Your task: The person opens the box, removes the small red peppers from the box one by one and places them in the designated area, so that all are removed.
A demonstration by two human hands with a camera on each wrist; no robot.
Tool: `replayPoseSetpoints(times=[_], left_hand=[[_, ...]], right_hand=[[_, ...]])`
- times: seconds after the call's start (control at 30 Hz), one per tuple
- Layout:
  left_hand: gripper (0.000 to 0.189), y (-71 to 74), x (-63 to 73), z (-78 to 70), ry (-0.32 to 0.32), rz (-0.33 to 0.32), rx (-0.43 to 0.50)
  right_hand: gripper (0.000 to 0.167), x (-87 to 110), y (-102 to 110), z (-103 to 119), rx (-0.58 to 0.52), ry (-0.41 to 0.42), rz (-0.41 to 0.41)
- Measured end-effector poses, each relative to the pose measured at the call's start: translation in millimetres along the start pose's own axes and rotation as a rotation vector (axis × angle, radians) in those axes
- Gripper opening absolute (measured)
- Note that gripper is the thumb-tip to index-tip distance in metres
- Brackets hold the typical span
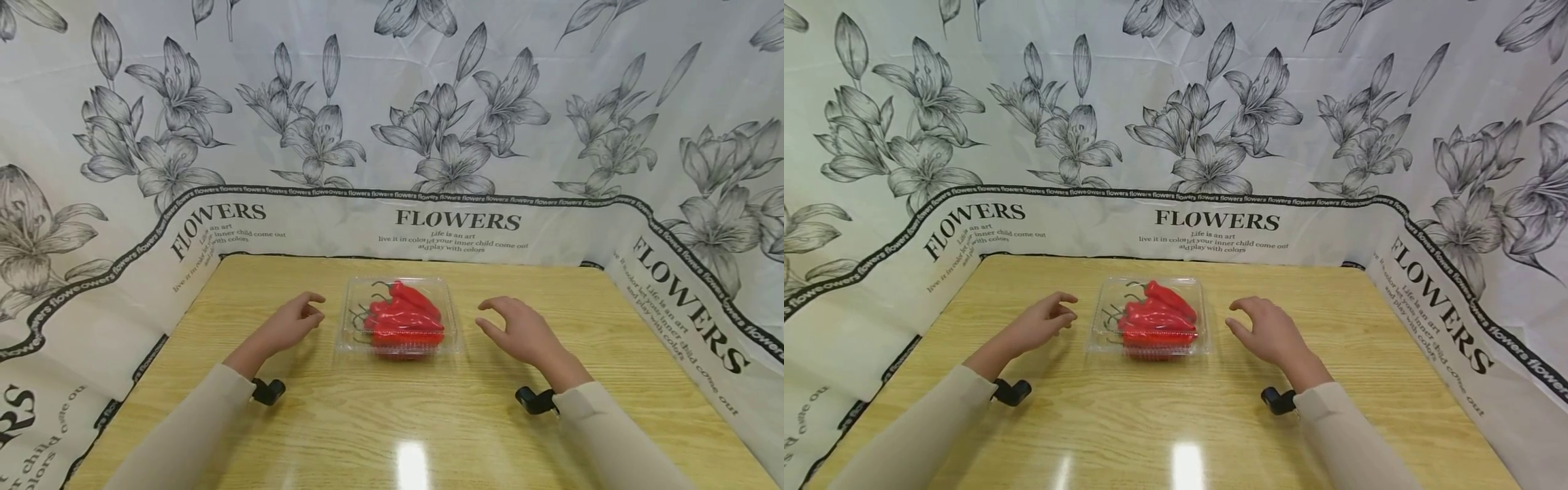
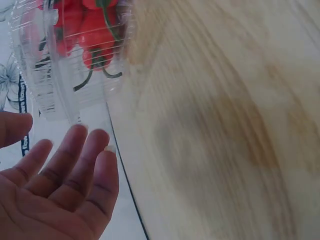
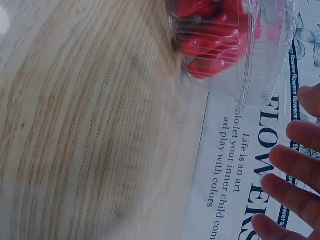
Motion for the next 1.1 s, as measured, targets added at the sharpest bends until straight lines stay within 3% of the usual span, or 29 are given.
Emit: replayPoseSetpoints(times=[0.3,0.83,1.1], left_hand=[[0.038,-12.0,1.1,12.4,0.041,0.089,0.103],[0.043,-29.0,4.2,19.3,0.002,0.239,0.389],[0.040,-37.8,3.2,19.7,-0.002,0.295,0.427]], right_hand=[[0.027,2.3,-2,10,0.020,0.054,0.008],[0.017,7.6,-10,28,0.025,0.115,0.041],[0.012,10.9,-13,33,0.022,0.115,0.060]])
Point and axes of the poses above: each hand's wrist, its own x-axis away from the middle knuckle, its own y-axis out of the back of the hand, z = x × y, the point moved 3 cm from there along -x, towards the middle knuckle, and after that the axes turned 13 degrees about z, right-handed, at the moved point
